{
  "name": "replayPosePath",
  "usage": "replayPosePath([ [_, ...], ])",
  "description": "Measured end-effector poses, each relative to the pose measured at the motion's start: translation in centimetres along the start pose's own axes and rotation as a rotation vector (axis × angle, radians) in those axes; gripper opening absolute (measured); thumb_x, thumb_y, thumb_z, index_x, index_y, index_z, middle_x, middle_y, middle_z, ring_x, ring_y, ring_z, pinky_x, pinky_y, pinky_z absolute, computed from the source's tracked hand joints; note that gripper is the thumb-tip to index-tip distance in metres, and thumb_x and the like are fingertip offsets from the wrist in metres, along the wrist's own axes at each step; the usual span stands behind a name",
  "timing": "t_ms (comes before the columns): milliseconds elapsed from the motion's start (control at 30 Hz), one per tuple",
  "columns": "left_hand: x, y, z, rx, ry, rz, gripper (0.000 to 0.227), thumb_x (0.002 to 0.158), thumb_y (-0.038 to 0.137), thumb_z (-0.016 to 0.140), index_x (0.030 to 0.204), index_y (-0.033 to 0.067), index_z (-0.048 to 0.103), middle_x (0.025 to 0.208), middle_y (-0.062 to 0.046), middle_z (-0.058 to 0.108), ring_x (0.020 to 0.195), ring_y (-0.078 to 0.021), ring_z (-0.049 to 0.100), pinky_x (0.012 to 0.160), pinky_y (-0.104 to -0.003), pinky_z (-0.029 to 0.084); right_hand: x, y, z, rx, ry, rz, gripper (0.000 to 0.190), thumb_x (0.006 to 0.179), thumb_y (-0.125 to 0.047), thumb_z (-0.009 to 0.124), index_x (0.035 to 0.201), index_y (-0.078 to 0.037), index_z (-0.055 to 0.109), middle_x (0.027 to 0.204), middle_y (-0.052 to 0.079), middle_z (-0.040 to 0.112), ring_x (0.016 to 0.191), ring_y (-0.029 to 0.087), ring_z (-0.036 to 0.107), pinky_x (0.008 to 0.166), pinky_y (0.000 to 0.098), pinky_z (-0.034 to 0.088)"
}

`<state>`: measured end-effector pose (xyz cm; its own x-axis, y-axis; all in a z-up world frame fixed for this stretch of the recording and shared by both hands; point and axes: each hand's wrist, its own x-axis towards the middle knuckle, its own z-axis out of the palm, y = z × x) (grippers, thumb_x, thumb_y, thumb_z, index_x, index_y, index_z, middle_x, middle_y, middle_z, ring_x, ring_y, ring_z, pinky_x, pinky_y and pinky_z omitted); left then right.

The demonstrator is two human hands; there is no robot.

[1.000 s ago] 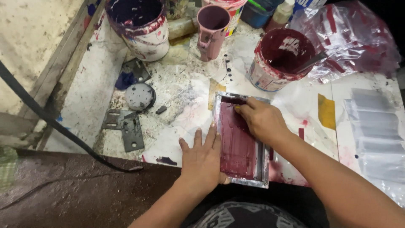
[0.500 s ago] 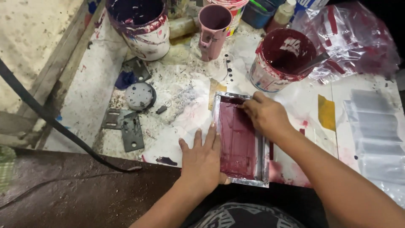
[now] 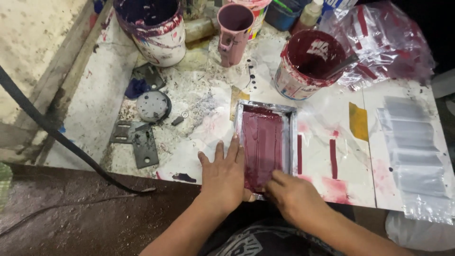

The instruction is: The person stirs a dark red liquid in a container using a stick, then pours it into a rectangular tray. They use a yellow squeegee to spread the liquid evenly across the tray's surface, repeatedly smoothing it out.

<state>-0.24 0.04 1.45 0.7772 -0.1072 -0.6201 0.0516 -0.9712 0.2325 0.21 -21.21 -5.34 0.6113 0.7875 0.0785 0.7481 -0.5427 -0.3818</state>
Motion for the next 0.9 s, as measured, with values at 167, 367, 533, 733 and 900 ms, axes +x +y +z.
replayPosePath([
  [167,0.1,0.0,0.1,0.007,-0.009,-0.019,0.125,0.082,0.058,0.088,0.164,0.0096,0.007,0.175,-0.007,-0.013,0.158,-0.0412,-0.003,0.118,-0.077,0.011,5.7,4.9,-2.3,-0.136,0.089,0.133,0.007,0.088,-0.019,0.065,0.094,-0.015,0.067,0.092,0.004,0.061,0.06,0.029,0.064,0.048,0.0473,0.051],
  [367,0.3,0.2,-0.2,0.037,-0.031,-0.028,0.126,0.081,0.061,0.087,0.165,0.0105,0.006,0.175,-0.006,-0.014,0.158,-0.0402,-0.004,0.118,-0.077,0.011,10.4,9.3,-1.1,-0.232,0.265,0.097,0.012,0.1,-0.02,0.064,0.096,-0.013,0.072,0.091,0.002,0.06,0.063,0.026,0.062,0.042,0.0419,0.048],
  [533,0.6,0.1,0.4,0.055,0.01,-0.016,0.13,0.077,0.064,0.089,0.164,0.0108,0.009,0.175,-0.006,-0.011,0.157,-0.0408,-0.001,0.116,-0.078,0.013,5.5,5.0,-0.6,-0.149,0.052,0.1,0.022,0.097,-0.011,0.058,0.118,-0.011,0.065,0.093,0.005,0.056,0.057,0.022,0.058,0.036,0.0362,0.048],
  [733,0.2,0.0,0.6,0.024,0.027,-0.005,0.123,0.081,0.056,0.091,0.163,0.0089,0.011,0.174,-0.011,-0.009,0.157,-0.043,0.0,0.117,-0.079,0.012,-0.3,-0.8,0.3,-0.105,0.017,-0.055,0.018,0.096,-0.017,0.059,0.112,-0.011,0.064,0.084,0.004,0.05,0.058,0.027,0.056,0.04,0.0462,0.042],
  [900,1.0,-0.3,1.2,0.004,0.054,-0.025,0.127,0.075,0.059,0.091,0.163,0.0131,0.012,0.175,-0.003,-0.006,0.157,-0.0376,0.001,0.117,-0.077,0.012,-0.9,-2.7,-0.1,-0.127,0.114,-0.029,0.008,0.099,-0.019,0.06,0.098,-0.011,0.06,0.08,0.005,0.05,0.061,0.027,0.056,0.047,0.0462,0.043],
])
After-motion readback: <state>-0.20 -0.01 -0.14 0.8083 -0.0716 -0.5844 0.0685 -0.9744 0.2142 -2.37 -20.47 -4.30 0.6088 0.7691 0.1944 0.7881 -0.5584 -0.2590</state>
